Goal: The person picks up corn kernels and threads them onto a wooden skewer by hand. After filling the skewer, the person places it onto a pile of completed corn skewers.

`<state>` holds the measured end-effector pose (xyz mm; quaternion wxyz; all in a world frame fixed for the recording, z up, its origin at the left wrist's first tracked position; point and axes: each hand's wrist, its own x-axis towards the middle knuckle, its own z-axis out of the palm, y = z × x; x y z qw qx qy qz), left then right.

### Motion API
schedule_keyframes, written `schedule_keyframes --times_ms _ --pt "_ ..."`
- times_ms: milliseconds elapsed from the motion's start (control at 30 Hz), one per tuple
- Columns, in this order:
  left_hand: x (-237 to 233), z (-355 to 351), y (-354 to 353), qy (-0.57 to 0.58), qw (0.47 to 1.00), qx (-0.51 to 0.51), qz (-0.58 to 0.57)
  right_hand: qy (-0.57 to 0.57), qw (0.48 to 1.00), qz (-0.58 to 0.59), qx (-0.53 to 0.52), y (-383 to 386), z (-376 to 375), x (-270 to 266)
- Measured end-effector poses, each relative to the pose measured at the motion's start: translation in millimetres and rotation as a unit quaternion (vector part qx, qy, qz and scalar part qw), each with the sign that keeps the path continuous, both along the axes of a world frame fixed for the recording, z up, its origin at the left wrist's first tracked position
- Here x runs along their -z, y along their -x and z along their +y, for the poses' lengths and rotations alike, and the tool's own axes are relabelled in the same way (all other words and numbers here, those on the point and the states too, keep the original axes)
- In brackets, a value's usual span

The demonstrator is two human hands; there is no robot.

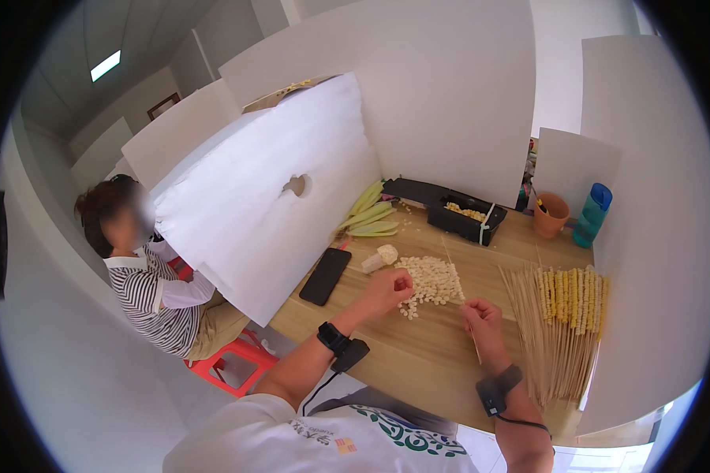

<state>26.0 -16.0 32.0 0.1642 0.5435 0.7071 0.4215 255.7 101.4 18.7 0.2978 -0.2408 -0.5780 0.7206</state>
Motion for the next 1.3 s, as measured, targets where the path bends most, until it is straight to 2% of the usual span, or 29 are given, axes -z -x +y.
schedule_keyframes --times_ms 100,433,600,833,900,1000,1033,1100,1133,1200,1233,1300 --pt "-6.3 8.7 -4.1 -0.032 0.999 0.007 -0.015 0.006 1.0 -0.005 -0.02 -0.2 -0.8 -0.3" --pt "-17.4 33.0 -4.6 -0.028 0.999 0.019 -0.01 -0.007 1.0 -0.005 -0.004 1.4 -1.7 3.4" --pt "-21.7 48.6 1.5 0.023 0.992 0.071 -0.097 0.003 1.0 -0.02 0.0 -3.6 -7.7 -6.5" --pt "-20.6 46.3 7.5 0.007 0.984 0.142 -0.104 0.003 1.0 -0.026 0.014 -5.3 -6.8 -5.6" --pt "-29.2 45.1 8.5 0.05 0.976 0.143 -0.157 0.012 1.0 -0.01 -0.001 -4.3 -6.0 -3.6" --pt "-25.2 49.3 14.6 0.031 0.972 0.161 -0.167 -0.014 0.999 -0.029 -0.01 -3.8 -2.1 0.7" --pt "-25.1 52.2 17.6 0.03 0.972 0.164 -0.166 -0.016 0.999 -0.029 -0.007 -2.9 -1.8 -0.9" --pt "-30.5 52.7 20.3 0.045 0.978 0.192 -0.064 0.002 1.0 -0.028 0.006 -2.7 -7.4 -5.5" --pt "-31.0 52.5 21.0 0.048 0.976 0.199 -0.069 0.006 0.999 -0.033 0.014 -3.8 -10.0 -9.4" --pt "-33.1 52.0 19.7 0.053 0.961 0.187 -0.197 0.052 0.998 -0.032 -0.005 -6.3 -11.7 -18.1" --pt "-28.9 53.1 21.3 0.041 0.959 0.168 -0.226 0.064 0.997 -0.045 0.014 -7.9 -11.7 -16.3" --pt "-22.8 54.5 28.4 0.012 0.947 0.154 -0.282 0.04 0.999 -0.03 -0.019 -6.2 -8.0 -10.5"
